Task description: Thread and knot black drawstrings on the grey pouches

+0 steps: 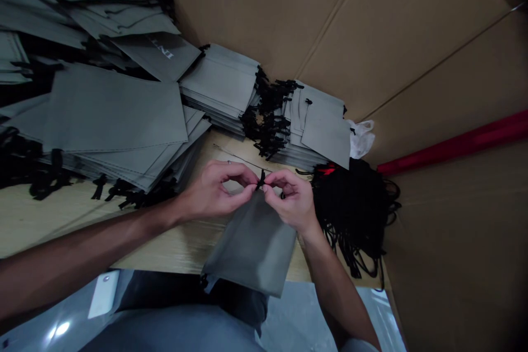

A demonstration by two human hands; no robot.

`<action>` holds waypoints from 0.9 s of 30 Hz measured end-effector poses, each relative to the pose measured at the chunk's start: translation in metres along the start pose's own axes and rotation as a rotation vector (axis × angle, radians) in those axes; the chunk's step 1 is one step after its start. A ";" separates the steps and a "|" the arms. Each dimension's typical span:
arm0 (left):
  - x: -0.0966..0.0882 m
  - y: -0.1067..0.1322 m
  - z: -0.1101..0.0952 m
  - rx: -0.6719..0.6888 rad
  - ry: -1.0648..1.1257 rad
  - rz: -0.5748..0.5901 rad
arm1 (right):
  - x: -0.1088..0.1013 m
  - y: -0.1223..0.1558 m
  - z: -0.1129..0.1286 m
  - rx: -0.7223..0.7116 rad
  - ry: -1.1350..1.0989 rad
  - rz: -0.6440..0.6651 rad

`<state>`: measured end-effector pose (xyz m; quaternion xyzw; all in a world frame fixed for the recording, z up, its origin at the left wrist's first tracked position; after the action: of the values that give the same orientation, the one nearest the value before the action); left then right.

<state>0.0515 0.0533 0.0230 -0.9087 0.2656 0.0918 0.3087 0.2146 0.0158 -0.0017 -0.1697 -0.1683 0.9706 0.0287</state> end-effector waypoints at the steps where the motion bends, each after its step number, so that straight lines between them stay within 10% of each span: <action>1: 0.000 -0.001 0.000 -0.001 -0.005 0.018 | 0.000 0.000 0.000 -0.002 0.008 0.008; 14: 0.016 0.012 -0.026 0.437 -0.413 0.122 | 0.004 0.002 0.003 -0.014 0.085 0.074; 27: -0.004 0.002 -0.019 0.134 -0.073 -0.003 | 0.007 0.000 0.006 -0.003 -0.153 0.009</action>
<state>0.0469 0.0424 0.0386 -0.8824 0.2585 0.1064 0.3786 0.2058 0.0142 0.0015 -0.0957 -0.1707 0.9806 0.0112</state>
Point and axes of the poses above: each hand's wrist, its own y-axis away from the middle knuckle, its own x-axis out of the palm, z = x × y, the point moved 10 cm from there along -y, towards the middle knuckle
